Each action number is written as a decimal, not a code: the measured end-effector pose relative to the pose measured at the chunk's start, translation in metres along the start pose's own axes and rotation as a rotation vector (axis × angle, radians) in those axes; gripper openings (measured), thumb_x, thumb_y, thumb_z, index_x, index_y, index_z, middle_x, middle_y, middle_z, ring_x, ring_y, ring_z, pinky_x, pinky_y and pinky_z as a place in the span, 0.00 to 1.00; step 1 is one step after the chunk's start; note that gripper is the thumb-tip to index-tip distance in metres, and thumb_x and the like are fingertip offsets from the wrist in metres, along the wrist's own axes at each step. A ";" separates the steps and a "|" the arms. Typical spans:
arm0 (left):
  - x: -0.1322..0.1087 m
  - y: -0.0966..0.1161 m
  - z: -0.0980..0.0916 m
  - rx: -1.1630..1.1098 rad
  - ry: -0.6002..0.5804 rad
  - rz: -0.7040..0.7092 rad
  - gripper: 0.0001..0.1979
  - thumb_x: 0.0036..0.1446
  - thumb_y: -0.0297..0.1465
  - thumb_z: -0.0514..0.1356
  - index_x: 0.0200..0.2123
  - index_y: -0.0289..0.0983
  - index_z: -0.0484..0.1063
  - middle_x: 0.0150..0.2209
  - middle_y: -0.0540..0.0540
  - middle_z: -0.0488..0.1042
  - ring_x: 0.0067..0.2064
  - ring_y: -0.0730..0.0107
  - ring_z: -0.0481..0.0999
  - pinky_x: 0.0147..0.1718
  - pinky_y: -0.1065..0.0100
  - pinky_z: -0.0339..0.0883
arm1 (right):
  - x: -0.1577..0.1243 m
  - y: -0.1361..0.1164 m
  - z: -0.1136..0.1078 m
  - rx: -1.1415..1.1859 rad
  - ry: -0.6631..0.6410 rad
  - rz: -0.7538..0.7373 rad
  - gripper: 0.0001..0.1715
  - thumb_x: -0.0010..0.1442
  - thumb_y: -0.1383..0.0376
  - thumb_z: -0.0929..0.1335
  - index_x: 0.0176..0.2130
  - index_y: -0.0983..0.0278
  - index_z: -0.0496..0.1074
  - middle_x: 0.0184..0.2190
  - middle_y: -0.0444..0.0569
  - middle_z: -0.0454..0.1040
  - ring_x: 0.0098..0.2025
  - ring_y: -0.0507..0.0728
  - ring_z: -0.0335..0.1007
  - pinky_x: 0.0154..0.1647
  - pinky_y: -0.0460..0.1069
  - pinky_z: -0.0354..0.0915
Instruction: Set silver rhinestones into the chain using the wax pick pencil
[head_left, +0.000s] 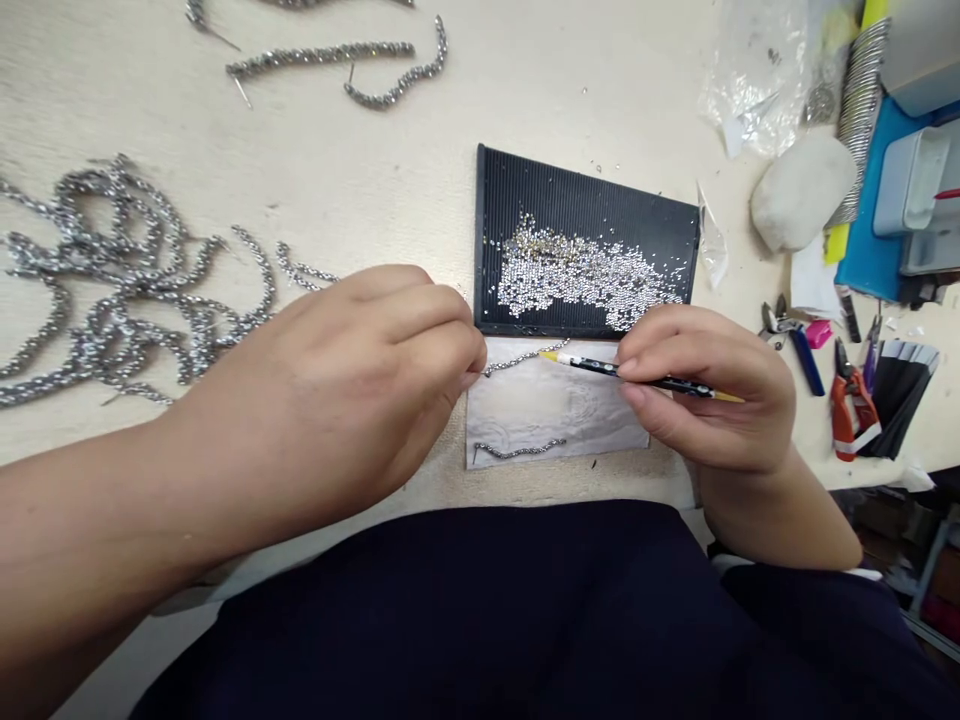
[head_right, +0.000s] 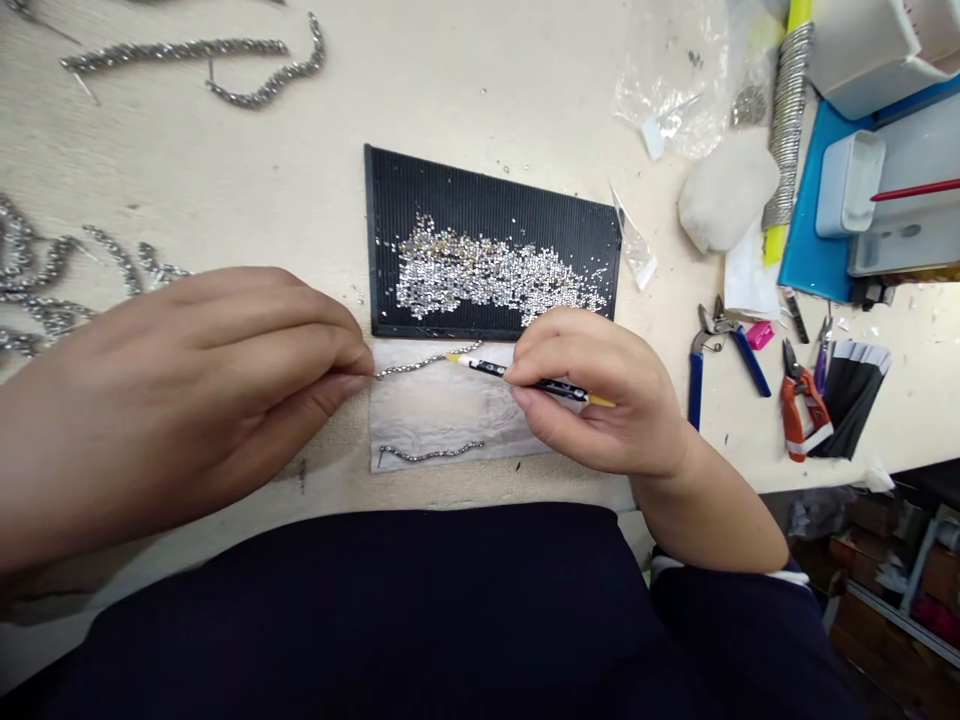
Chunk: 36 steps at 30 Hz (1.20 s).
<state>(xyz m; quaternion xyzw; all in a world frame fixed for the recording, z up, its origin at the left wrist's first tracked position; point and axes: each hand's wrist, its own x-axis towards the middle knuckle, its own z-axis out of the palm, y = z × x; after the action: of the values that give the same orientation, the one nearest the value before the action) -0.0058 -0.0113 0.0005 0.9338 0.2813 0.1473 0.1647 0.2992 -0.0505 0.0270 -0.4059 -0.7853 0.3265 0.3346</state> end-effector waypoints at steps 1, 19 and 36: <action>0.000 0.000 0.000 -0.004 -0.002 -0.011 0.17 0.76 0.29 0.49 0.36 0.41 0.75 0.38 0.46 0.79 0.42 0.57 0.78 0.46 0.57 0.74 | 0.000 0.000 0.000 -0.001 -0.007 0.000 0.13 0.63 0.76 0.77 0.43 0.60 0.82 0.37 0.47 0.84 0.38 0.55 0.83 0.38 0.49 0.79; 0.000 -0.003 -0.005 -0.014 -0.026 -0.021 0.18 0.76 0.31 0.50 0.35 0.41 0.75 0.38 0.45 0.80 0.41 0.56 0.79 0.45 0.56 0.74 | 0.000 0.004 0.000 0.012 0.042 -0.021 0.14 0.62 0.74 0.77 0.46 0.59 0.82 0.35 0.47 0.84 0.36 0.57 0.82 0.36 0.51 0.80; 0.003 -0.001 -0.002 0.026 -0.004 0.014 0.18 0.77 0.31 0.49 0.38 0.39 0.77 0.38 0.44 0.81 0.41 0.55 0.80 0.46 0.54 0.76 | 0.000 0.003 0.002 0.002 0.030 -0.011 0.12 0.63 0.73 0.77 0.46 0.59 0.82 0.36 0.48 0.84 0.37 0.57 0.82 0.38 0.52 0.81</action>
<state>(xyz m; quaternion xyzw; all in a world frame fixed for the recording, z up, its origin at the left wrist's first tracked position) -0.0045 -0.0086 0.0031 0.9381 0.2763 0.1431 0.1520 0.2987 -0.0496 0.0241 -0.4060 -0.7821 0.3192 0.3487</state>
